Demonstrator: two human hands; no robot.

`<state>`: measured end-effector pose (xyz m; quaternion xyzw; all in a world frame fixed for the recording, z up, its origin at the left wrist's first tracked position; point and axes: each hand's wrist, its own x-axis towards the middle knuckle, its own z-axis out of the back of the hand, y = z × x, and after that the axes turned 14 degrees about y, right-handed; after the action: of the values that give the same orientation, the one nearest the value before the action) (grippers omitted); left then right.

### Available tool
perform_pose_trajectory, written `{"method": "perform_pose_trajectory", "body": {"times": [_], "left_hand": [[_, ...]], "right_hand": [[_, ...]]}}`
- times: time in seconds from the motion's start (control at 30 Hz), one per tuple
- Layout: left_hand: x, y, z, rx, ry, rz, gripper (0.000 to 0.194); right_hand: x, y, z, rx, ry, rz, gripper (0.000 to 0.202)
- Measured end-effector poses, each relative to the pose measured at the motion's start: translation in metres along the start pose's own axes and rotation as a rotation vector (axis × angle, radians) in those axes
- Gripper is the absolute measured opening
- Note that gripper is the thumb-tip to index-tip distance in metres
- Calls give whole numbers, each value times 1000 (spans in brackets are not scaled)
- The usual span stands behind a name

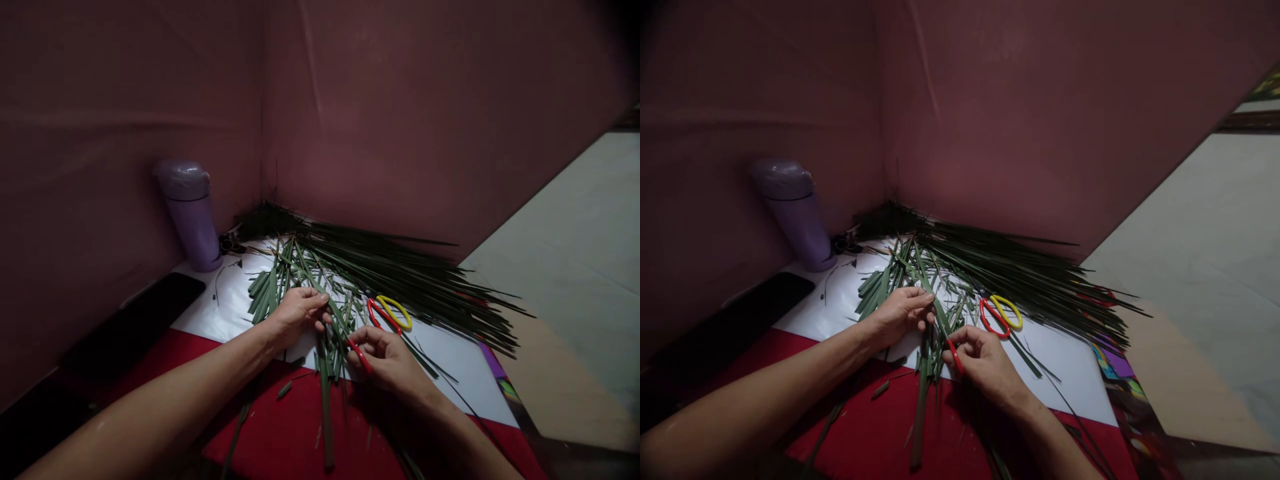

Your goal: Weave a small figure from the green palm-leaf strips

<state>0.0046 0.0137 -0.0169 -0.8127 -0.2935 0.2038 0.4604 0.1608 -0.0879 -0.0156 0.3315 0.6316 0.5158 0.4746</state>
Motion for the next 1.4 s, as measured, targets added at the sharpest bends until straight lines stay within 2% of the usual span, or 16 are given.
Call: {"method": "perform_pose_trajectory", "body": {"times": [0.37, 0.67, 1.2, 1.4], "left_hand": [[-2, -1, -1, -22, 43, 30, 17], [2, 0, 3, -96, -34, -106, 19], [0, 0, -3, -59, -28, -17, 20], [0, 0, 0, -102, -1, -77, 17]], "right_hand": [[1, -5, 0, -13, -1, 13, 26], [2, -10, 1, 60, 44, 42, 27], [0, -8, -3, 21, 29, 32, 30], [2, -10, 0, 15, 43, 52, 30]]}}
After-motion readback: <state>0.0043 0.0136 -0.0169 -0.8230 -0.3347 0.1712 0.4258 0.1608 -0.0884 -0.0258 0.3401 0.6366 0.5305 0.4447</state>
